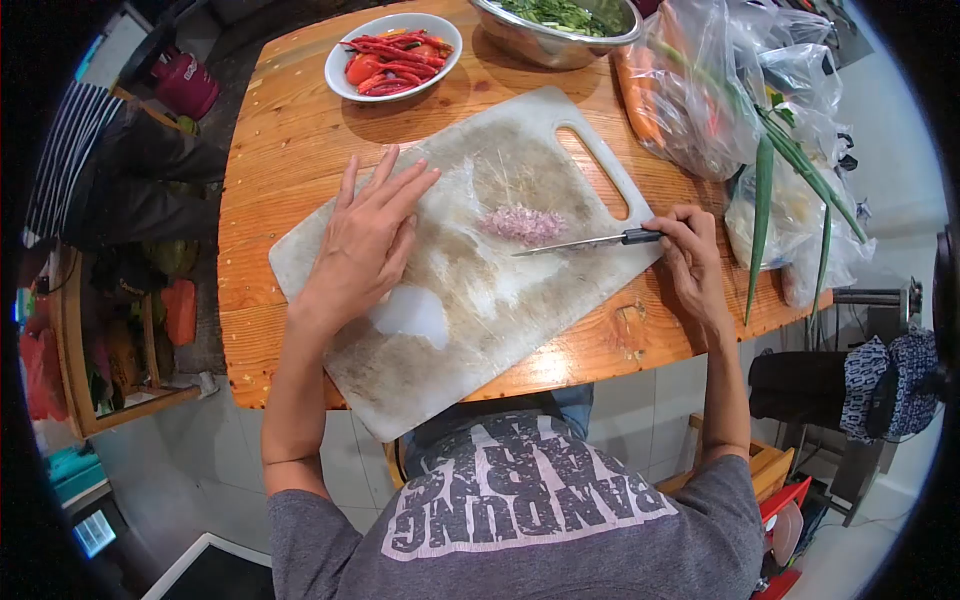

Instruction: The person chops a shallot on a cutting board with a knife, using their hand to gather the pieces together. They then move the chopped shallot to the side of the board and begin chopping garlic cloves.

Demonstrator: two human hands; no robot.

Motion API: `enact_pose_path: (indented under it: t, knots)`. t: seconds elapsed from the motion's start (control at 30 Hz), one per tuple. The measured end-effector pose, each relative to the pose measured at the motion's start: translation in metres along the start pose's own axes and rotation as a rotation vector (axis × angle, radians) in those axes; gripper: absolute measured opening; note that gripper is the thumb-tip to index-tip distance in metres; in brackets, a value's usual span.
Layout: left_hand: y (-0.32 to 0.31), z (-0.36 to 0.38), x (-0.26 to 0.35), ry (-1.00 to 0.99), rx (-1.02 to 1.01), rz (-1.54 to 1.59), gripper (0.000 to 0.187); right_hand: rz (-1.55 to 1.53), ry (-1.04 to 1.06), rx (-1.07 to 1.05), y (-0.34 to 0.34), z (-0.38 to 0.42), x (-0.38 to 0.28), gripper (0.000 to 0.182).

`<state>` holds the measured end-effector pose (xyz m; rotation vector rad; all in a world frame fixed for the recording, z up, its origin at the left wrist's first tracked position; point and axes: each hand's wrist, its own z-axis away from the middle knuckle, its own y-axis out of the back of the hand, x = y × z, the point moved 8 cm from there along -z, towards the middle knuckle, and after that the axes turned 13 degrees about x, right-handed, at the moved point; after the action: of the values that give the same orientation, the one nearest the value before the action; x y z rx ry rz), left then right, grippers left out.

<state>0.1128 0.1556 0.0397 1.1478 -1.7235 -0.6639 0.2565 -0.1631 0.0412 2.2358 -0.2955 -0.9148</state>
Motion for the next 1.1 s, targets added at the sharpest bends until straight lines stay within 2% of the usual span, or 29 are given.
enact_pose_path:
  t: [0.2,0.3,0.43,0.5,0.6,0.73,0.97,1.1]
  knots:
    - [0.027,0.005,0.028,-0.021,0.018,-0.040,0.066,-0.005,0.078,-0.029,-0.019,-0.032,0.004,0.029]
    - [0.040,0.023,0.050,0.067,0.026,-0.093,0.069,-0.175,0.002,-0.094,-0.024,-0.045,0.007,0.027]
    - [0.047,0.079,0.056,0.376,0.124,-0.147,0.069,-0.396,-0.174,-0.152,-0.027,-0.045,0.019,0.024]
    - [0.043,0.112,0.051,0.570,0.221,-0.109,0.070,-0.423,-0.186,-0.172,-0.031,-0.042,0.018,0.023]
    - [0.035,0.136,0.050,0.663,0.361,0.080,0.070,-0.459,-0.197,-0.170,-0.035,-0.036,0.011,0.023]
    - [0.038,0.131,0.046,0.630,0.395,0.076,0.068,-0.458,-0.224,-0.146,-0.035,-0.026,0.005,0.024]
    - [0.052,0.114,-0.006,0.512,0.334,0.002,0.064,-0.486,-0.572,-0.142,-0.020,0.033,-0.012,0.024]
    - [0.055,0.098,-0.040,0.412,0.307,-0.021,0.063,-0.504,-0.573,-0.101,-0.006,0.054,-0.037,0.024]
